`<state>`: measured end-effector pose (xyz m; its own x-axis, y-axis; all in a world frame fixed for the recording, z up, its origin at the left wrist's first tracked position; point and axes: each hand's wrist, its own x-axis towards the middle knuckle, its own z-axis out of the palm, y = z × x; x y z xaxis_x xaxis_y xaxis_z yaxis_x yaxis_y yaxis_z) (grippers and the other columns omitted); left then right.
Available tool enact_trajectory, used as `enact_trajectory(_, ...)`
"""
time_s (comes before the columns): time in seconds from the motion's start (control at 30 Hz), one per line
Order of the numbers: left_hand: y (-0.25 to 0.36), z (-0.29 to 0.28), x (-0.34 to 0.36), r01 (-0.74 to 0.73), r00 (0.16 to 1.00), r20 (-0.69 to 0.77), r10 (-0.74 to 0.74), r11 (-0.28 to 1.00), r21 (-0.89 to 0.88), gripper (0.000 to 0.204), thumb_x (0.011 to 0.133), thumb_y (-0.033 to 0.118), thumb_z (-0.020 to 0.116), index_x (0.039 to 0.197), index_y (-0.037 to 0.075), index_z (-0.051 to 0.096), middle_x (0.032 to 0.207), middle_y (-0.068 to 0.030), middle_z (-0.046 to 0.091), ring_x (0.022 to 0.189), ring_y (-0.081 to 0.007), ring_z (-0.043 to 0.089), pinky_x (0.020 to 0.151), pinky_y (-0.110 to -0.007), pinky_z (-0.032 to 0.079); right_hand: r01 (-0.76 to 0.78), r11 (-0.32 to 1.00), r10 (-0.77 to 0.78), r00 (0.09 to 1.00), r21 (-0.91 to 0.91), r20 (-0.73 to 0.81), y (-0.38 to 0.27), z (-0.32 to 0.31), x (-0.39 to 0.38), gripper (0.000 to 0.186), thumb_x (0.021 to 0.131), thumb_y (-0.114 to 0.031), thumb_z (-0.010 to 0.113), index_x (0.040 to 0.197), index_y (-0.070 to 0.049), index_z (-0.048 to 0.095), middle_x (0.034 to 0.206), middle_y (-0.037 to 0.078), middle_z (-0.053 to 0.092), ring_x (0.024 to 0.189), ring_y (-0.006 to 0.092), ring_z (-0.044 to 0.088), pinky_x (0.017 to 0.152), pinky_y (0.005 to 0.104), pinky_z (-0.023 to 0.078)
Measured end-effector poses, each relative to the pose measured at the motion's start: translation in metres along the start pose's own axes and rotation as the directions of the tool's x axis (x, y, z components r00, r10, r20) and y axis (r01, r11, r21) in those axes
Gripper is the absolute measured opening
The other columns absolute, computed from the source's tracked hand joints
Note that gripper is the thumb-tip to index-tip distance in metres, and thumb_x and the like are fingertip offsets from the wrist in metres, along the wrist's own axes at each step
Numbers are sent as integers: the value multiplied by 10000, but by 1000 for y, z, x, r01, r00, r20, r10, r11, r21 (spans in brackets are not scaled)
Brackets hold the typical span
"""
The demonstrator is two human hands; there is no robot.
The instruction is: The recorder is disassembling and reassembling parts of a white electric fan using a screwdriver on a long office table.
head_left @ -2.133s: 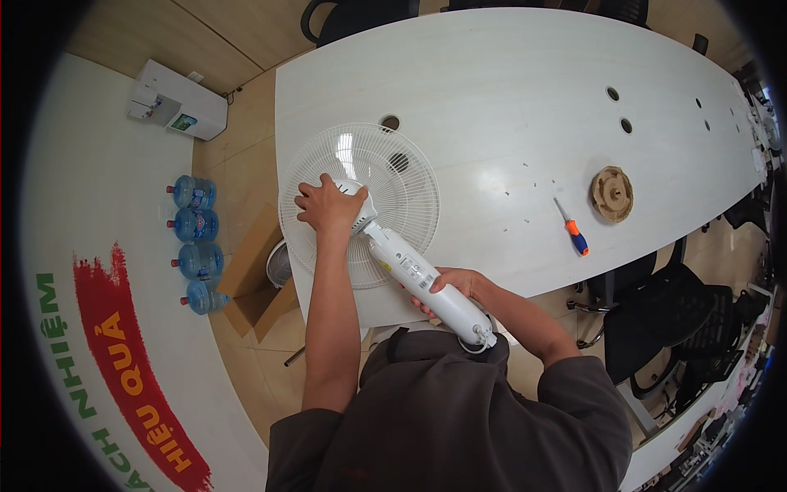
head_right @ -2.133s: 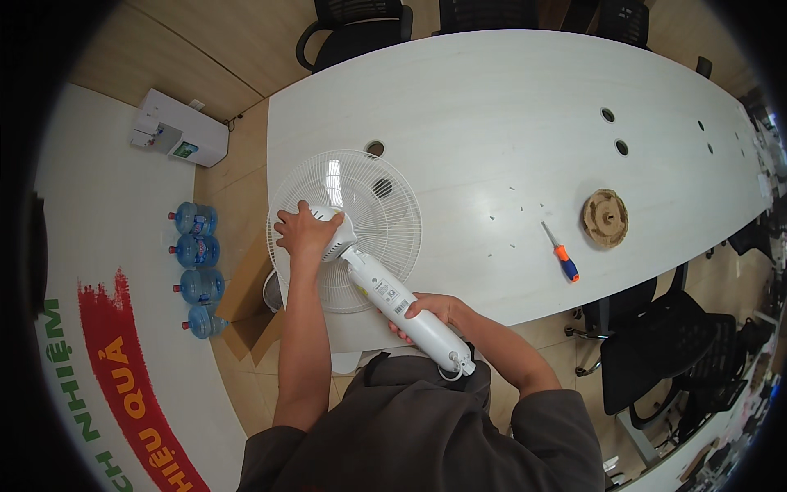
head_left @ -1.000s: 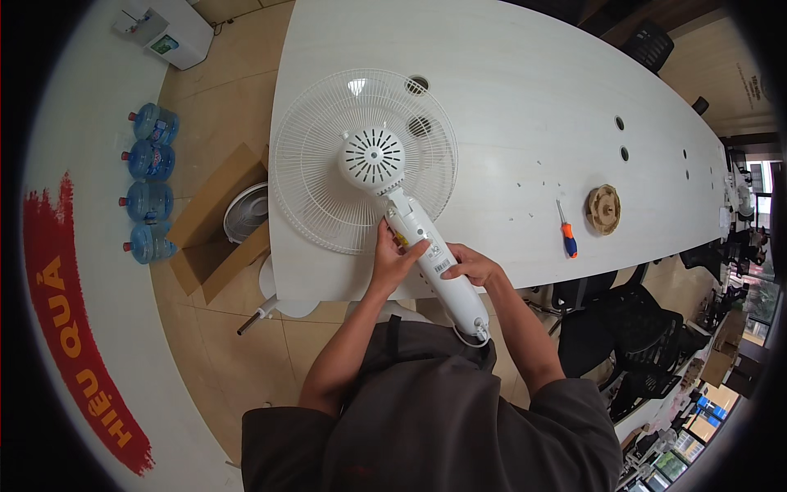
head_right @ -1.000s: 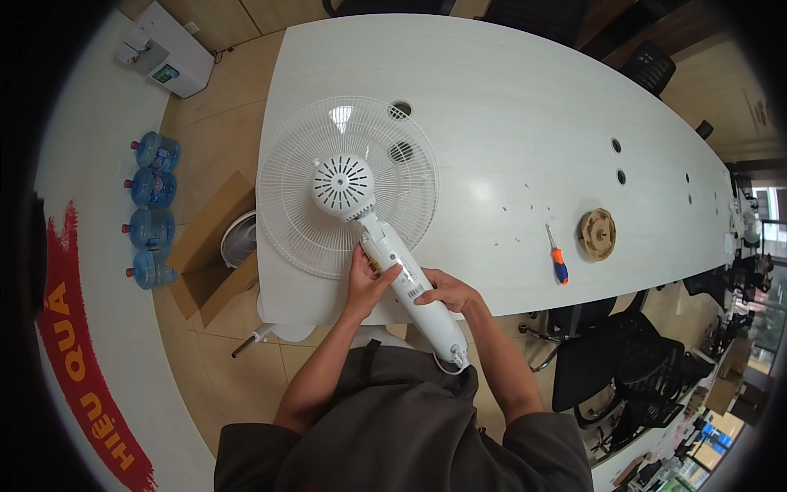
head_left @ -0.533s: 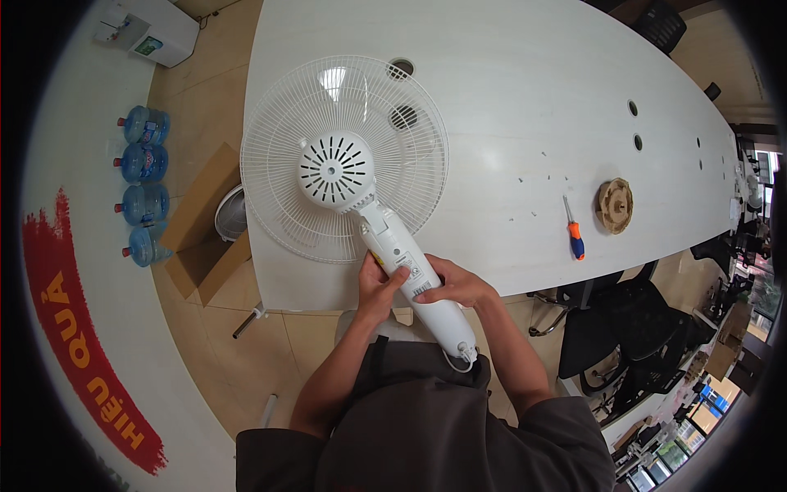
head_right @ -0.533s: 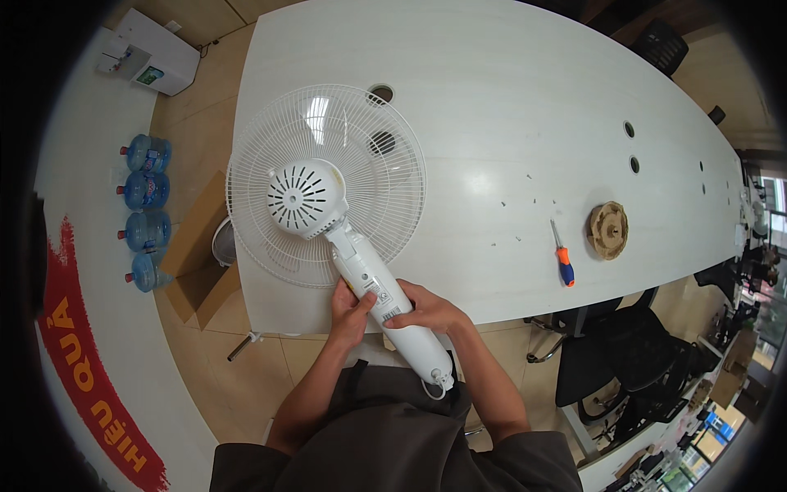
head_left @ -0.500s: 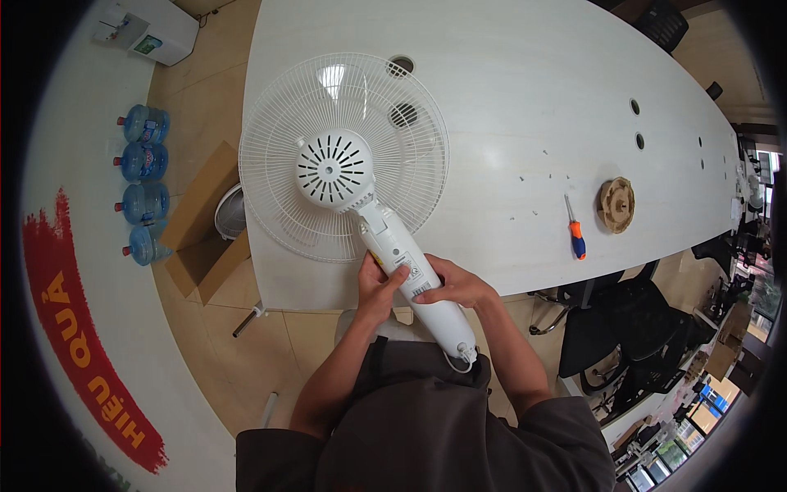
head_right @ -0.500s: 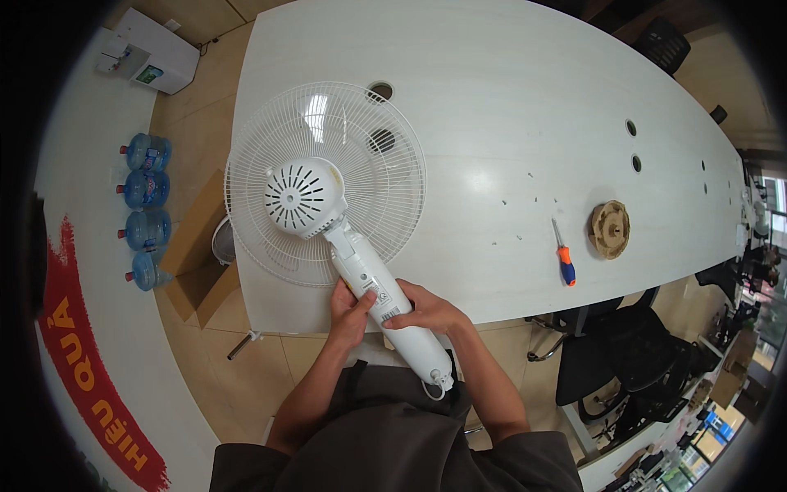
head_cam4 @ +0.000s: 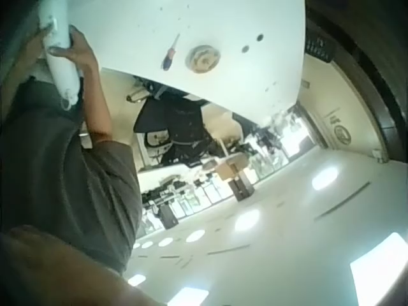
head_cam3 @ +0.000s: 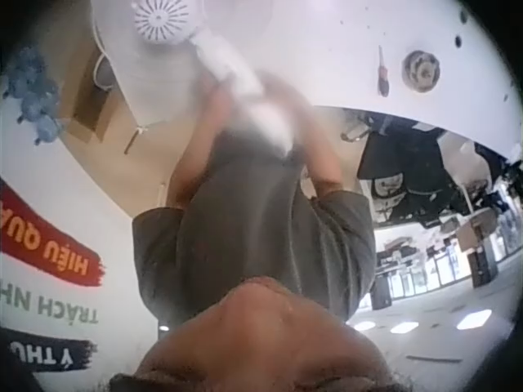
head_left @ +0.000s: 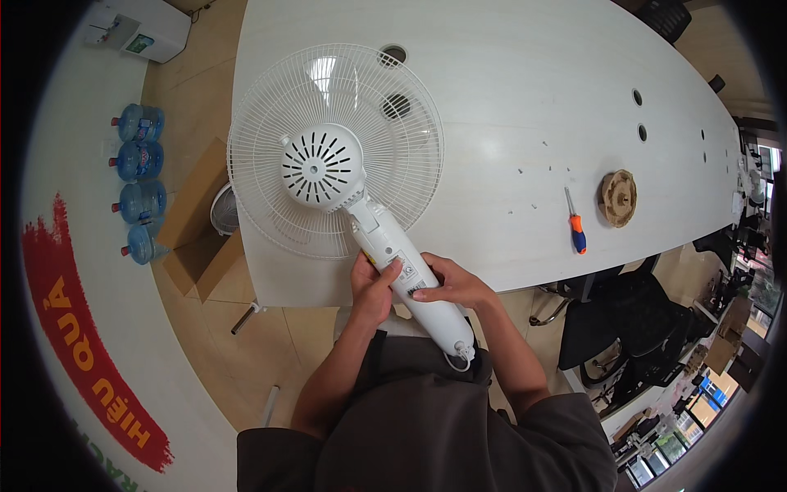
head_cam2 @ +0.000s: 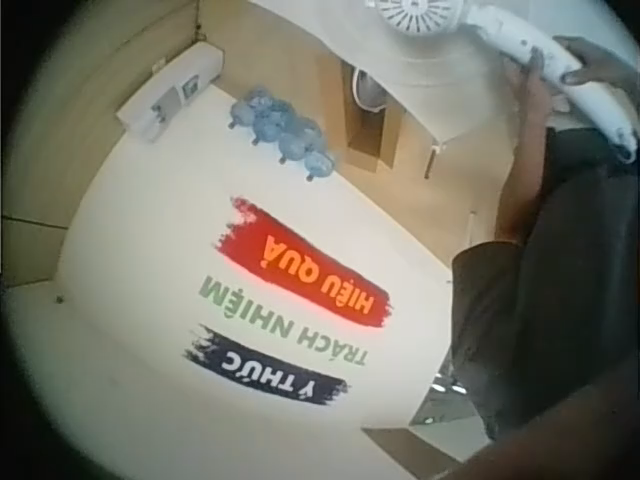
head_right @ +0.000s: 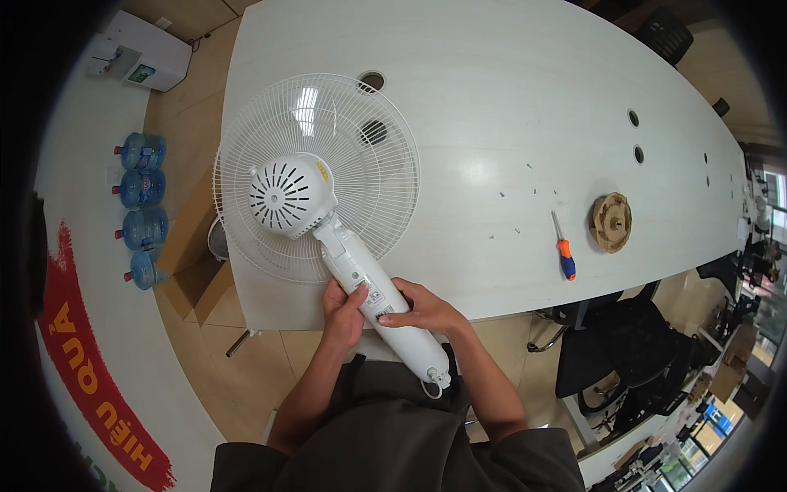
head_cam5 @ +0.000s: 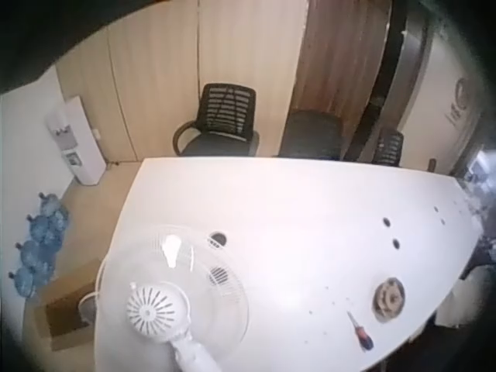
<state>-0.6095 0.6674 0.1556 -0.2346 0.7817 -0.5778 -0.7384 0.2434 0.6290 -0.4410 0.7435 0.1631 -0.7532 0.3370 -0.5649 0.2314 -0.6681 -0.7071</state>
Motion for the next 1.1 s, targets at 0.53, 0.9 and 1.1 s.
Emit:
enact_trajectory(0.53,4,6,4,26,1000,-4,-26,998,-60,462,819,-10,718,1210,33,475,1116,-63,588,1013,-156,592,920,-328,482,31,988,-49,992,-154,-114,13,14,-41,965,692,-212,868,1446,-59,285,1296,126,514,1232,241,480,1055,381,369)
enact_trajectory(0.9,-20,-2,0,239,960,198,-197,946,-219,463,929,81,611,1344,13,419,1206,-105,598,1110,-208,587,958,-390,505,21,994,-49,964,-107,-261,15,32,-41,847,744,-149,798,1447,-52,335,1312,123,510,1250,244,466,1066,385,352)
enact_trajectory(1.1,-19,3,-1,200,953,268,-142,959,-202,385,897,165,672,1200,-42,555,1126,-139,649,1052,-219,633,920,-379,531,-58,986,3,942,-155,-335,7,39,-45,867,740,-151,789,1452,-59,304,1288,137,534,1229,252,486,1049,396,367)
